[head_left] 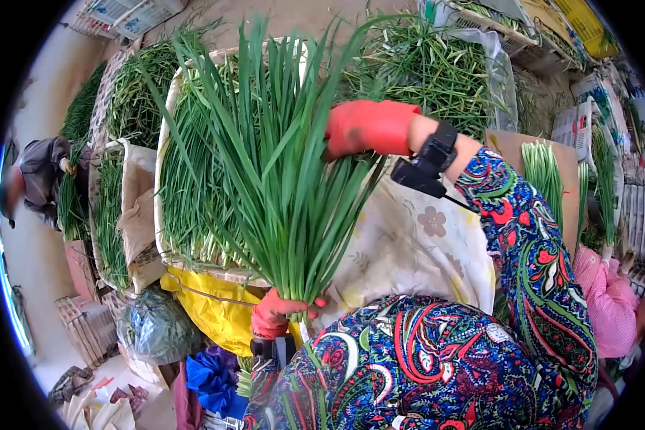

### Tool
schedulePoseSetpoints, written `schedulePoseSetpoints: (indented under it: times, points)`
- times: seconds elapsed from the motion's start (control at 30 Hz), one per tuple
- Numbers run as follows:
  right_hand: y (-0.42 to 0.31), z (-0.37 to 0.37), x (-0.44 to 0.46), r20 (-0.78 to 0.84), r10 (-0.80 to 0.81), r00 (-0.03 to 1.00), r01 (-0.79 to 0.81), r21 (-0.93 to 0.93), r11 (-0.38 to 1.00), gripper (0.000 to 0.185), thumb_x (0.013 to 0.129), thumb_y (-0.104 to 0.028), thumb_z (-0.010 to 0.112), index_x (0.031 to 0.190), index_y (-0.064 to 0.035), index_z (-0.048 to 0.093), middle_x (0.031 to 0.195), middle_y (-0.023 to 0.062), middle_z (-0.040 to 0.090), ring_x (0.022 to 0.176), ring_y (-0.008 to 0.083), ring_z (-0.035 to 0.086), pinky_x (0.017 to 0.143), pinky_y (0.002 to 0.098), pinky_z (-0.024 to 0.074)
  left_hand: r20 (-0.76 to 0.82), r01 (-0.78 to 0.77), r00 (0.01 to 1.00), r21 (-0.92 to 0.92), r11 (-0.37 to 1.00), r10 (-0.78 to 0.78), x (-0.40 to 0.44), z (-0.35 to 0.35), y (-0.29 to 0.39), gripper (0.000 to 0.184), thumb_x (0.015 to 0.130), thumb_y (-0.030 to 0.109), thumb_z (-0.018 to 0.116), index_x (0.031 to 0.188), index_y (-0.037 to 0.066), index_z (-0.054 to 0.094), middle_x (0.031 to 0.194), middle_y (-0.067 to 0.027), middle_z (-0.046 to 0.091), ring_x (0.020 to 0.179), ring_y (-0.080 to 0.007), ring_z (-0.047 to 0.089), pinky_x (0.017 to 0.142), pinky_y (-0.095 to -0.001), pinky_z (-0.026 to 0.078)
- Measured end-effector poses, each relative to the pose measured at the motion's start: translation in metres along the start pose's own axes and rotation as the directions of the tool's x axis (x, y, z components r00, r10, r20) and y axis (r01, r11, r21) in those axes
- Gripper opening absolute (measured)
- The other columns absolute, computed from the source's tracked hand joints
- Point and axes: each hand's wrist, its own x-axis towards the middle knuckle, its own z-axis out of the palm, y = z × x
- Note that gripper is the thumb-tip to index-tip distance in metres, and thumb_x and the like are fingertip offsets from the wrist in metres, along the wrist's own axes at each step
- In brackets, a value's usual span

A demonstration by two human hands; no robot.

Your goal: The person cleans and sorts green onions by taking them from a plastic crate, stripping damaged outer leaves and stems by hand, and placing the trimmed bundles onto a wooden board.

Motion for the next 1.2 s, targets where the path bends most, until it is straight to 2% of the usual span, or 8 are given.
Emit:
schedulePoseSetpoints:
  times: [0.33,0.47,0.53,0.67,0.73,0.8,0.87,1.2]
  points:
    - [0.031,-0.081,-0.082,-0.436,-0.282,0.855,-0.082,-0.649,0.757,0.009,0.07,-0.016,0.06,0.078,-0.0123,0.06,0.071,0.0028,0.059,0.077,0.0223,0.057,0.096,0.0378,0.0352,-0.138,-0.078,0.988,-0.007,0.997,0.076,0.013,-0.008,0.0,0.043,0.063,0.011,0.06,0.102,-0.007,0.055,0.092,-0.0204,0.062,0.064,-0.0241,0.058,0.064,-0.0376,0.047]
    - [0.05,-0.149,-0.118,-0.607,-0.15,0.78,-0.193,-0.462,0.865,0.027,0.074,-0.016,0.064,0.098,-0.0044,0.059,0.089,0.0119,0.062,0.071,0.0203,0.06,0.064,0.0312,0.0493,-0.172,-0.064,0.982,0.065,0.996,0.074,0.013,-0.009,0.001,0.038,0.063,0.011,0.059,0.097,-0.005,0.056,0.086,-0.0175,0.062,0.062,-0.0227,0.058,0.062,-0.0359,0.047]
    - [0.098,-0.174,-0.119,-0.688,0.155,0.709,-0.122,0.097,0.988,0.032,0.075,-0.02,0.057,0.103,-0.0059,0.058,0.092,0.0147,0.062,0.08,0.0253,0.06,0.07,0.0339,0.0473,-0.245,-0.056,0.967,0.067,0.996,0.071,0.012,0.001,0.006,0.037,0.063,0.012,0.059,0.096,-0.004,0.056,0.084,-0.0159,0.062,0.062,-0.022,0.057,0.061,-0.0351,0.047]
    - [0.148,-0.132,-0.133,-0.739,-0.122,0.663,-0.732,-0.674,0.103,0.034,0.075,-0.017,0.05,0.106,-0.0032,0.056,0.094,0.0166,0.061,0.091,0.0302,0.057,0.079,0.0395,0.0464,-0.29,0.008,0.957,0.131,0.991,0.031,0.022,0.014,0.018,0.035,0.064,0.011,0.06,0.096,-0.003,0.055,0.081,-0.0135,0.062,0.063,-0.0206,0.057,0.061,-0.0337,0.047]
    - [0.159,-0.105,-0.109,-0.69,-0.442,0.573,-0.664,-0.707,0.243,0.032,0.079,-0.02,0.05,0.105,-0.0019,0.055,0.094,0.0169,0.061,0.085,0.0284,0.059,0.076,0.0399,0.0487,-0.348,0.051,0.937,0.053,0.997,-0.029,0.028,0.02,0.023,0.035,0.067,0.007,0.059,0.1,-0.002,0.053,0.084,-0.0126,0.062,0.066,-0.0188,0.057,0.062,-0.0318,0.048]
    - [0.082,-0.061,-0.083,-0.747,-0.118,0.654,-0.011,-0.165,0.986,0.022,0.08,-0.019,0.056,0.1,-0.01,0.061,0.099,0.0089,0.059,0.094,0.0203,0.055,0.088,0.0288,0.04,-0.35,0.117,0.933,0.064,0.991,-0.088,0.032,0.021,0.028,0.035,0.068,0.004,0.058,0.102,-0.001,0.053,0.085,-0.0122,0.062,0.067,-0.0181,0.057,0.063,-0.0308,0.048]
    - [0.029,-0.018,-0.07,-0.512,-0.202,0.835,0.341,0.193,0.92,0.027,0.081,-0.023,0.052,0.104,-0.011,0.06,0.095,0.0125,0.061,0.083,0.0226,0.06,0.074,0.0303,0.0475,-0.367,0.114,0.925,0.023,0.993,-0.098,0.038,0.027,0.035,0.031,0.069,0.002,0.061,0.099,-0.003,0.054,0.082,-0.013,0.062,0.064,-0.018,0.059,0.06,-0.0282,0.047]
    - [-0.041,0.095,-0.039,-0.153,0.233,0.961,-0.202,0.194,0.96,0.032,0.075,-0.034,0.056,0.093,-0.0081,0.058,0.082,0.0125,0.061,0.074,0.0295,0.059,0.066,0.0366,0.0471,-0.367,0.062,0.93,0.128,0.99,-0.011,0.05,0.032,0.021,0.034,0.07,0.005,0.061,0.102,-0.002,0.052,0.085,-0.0133,0.062,0.063,-0.018,0.06,0.057,-0.0281,0.048]
